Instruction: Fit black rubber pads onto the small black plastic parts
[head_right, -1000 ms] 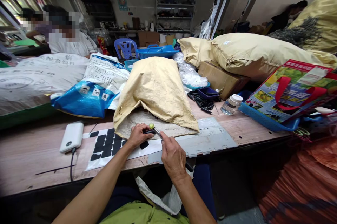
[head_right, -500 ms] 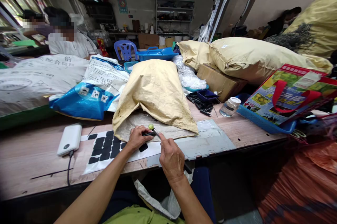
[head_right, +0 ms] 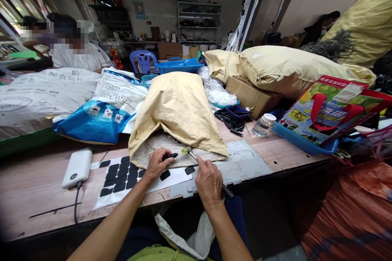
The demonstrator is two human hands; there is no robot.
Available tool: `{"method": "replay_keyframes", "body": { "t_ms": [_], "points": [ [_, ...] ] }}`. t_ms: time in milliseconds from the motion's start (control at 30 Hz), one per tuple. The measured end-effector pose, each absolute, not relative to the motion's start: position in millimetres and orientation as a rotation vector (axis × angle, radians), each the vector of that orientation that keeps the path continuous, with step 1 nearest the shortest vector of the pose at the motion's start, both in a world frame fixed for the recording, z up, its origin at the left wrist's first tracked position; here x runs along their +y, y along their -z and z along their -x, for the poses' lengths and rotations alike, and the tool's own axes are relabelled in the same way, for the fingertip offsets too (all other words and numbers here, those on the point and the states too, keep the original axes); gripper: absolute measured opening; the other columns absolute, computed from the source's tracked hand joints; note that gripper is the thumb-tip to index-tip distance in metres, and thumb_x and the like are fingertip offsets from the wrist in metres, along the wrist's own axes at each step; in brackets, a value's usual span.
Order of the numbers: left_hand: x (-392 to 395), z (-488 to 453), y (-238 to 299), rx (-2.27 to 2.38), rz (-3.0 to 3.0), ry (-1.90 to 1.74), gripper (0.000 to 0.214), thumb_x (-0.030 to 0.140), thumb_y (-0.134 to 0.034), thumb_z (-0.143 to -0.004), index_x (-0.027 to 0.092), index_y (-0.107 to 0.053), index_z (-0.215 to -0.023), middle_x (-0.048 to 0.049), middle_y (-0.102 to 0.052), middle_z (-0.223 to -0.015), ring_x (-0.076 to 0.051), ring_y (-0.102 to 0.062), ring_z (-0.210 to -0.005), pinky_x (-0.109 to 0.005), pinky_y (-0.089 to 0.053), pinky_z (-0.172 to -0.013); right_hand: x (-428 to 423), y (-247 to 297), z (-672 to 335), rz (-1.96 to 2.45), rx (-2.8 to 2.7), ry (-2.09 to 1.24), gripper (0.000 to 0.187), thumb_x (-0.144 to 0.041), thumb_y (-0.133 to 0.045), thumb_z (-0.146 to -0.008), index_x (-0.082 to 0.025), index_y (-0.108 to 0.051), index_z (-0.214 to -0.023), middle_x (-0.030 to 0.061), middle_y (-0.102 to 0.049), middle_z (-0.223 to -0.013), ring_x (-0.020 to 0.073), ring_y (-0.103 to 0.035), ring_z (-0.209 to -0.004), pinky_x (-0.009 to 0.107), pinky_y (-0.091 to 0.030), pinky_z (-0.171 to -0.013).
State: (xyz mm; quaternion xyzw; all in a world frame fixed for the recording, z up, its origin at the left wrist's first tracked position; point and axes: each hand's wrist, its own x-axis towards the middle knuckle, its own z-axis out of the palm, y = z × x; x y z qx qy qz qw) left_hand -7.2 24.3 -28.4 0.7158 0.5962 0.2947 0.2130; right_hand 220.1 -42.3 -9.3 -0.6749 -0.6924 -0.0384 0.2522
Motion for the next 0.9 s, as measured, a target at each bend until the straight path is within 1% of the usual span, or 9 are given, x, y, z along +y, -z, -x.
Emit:
{"method": "replay_keyframes", "body": {
  "t_ms": [167,300,367,500,600,667,733,800,900],
  "points": [
    [21,7,27,1.638,-2.045,-0.846,0.014,0.033,-0.059,-0.094,0.027,-0.068,-0.103,-0.0013,-0.071,-0.108,-0.024,-0.056,-0.109,-0.04,-0.033,-0.099,-43,19,-217,1.846,-1.958,0.158,0.039,-0.011,-0.053,-0.094,-0.029,-0.07,-0.123,0.0067,-0.066,-0.093,0.0225,-0.053,-0.084,0.035,-0.032,-0.072],
    [19,6,26,1.607,-2.123,-0.832,0.014,0.033,-0.057,-0.096,0.027,-0.068,-0.103,-0.001,-0.07,-0.106,-0.024,-0.055,-0.107,-0.04,-0.032,-0.098,-46,18,-212,1.848,-1.937,0.139,0.04,-0.009,-0.054,-0.093,-0.029,-0.069,-0.125,0.0073,-0.066,-0.1,0.023,-0.052,-0.087,0.035,-0.031,-0.074],
    [18,5,25,1.598,-2.146,-0.808,0.014,0.033,-0.056,-0.096,0.027,-0.067,-0.104,-0.0012,-0.07,-0.105,-0.023,-0.055,-0.106,-0.04,-0.031,-0.098,-47,14,-211,1.837,-1.928,0.128,0.039,-0.009,-0.056,-0.092,-0.028,-0.07,-0.122,0.0081,-0.065,-0.103,0.0243,-0.053,-0.093,0.036,-0.032,-0.076],
    [18,5,24,1.575,-2.188,-0.754,0.017,0.034,-0.053,-0.099,0.026,-0.067,-0.104,-0.0017,-0.071,-0.105,-0.023,-0.055,-0.106,-0.041,-0.031,-0.098,-43,4,-208,1.798,-1.918,0.098,0.028,-0.014,-0.06,-0.091,-0.025,-0.071,-0.114,0.0088,-0.065,-0.107,0.0277,-0.05,-0.106,0.037,-0.034,-0.082],
    [16,4,23,1.528,-2.234,-0.749,0.02,0.034,-0.05,-0.1,0.027,-0.069,-0.104,-0.0017,-0.071,-0.103,-0.023,-0.055,-0.104,-0.041,-0.031,-0.097,-34,-3,-203,1.695,-1.956,0.02,0.028,-0.018,-0.06,-0.093,-0.023,-0.067,-0.12,0.0082,-0.066,-0.107,0.0265,-0.052,-0.103,0.037,-0.037,-0.085],
    [16,4,23,1.494,-2.258,-0.758,0.022,0.035,-0.05,-0.1,0.027,-0.07,-0.105,-0.0019,-0.071,-0.101,-0.023,-0.055,-0.102,-0.041,-0.03,-0.097,-27,-5,-199,1.583,-2.024,-0.083,0.031,-0.02,-0.061,-0.094,-0.021,-0.063,-0.124,0.0079,-0.066,-0.106,0.0246,-0.054,-0.101,0.035,-0.04,-0.088],
    [15,4,23,1.462,-2.275,-0.761,0.022,0.036,-0.051,-0.1,0.027,-0.07,-0.105,-0.0021,-0.071,-0.1,-0.023,-0.055,-0.102,-0.041,-0.03,-0.096,-19,-5,-196,1.498,-2.09,-0.177,0.031,-0.022,-0.062,-0.094,-0.019,-0.061,-0.125,0.0076,-0.067,-0.107,0.0229,-0.056,-0.099,0.032,-0.042,-0.088],
    [15,4,23,1.429,-2.291,-0.754,0.023,0.037,-0.051,-0.1,0.027,-0.07,-0.105,-0.0022,-0.071,-0.099,-0.023,-0.055,-0.102,-0.041,-0.031,-0.096,-13,-4,-193,1.46,-2.154,-0.22,0.028,-0.026,-0.065,-0.094,-0.02,-0.061,-0.121,0.0068,-0.068,-0.107,0.022,-0.058,-0.098,0.031,-0.043,-0.086],
    [15,4,23,1.39,-2.308,-0.734,0.025,0.038,-0.048,-0.102,0.027,-0.07,-0.104,-0.0024,-0.07,-0.099,-0.023,-0.055,-0.102,-0.04,-0.031,-0.097,-7,-2,-192,1.449,-2.26,-0.192,0.018,-0.032,-0.067,-0.094,-0.022,-0.065,-0.109,0.005,-0.069,-0.101,0.0216,-0.058,-0.095,0.03,-0.042,-0.081]
  ]
}}
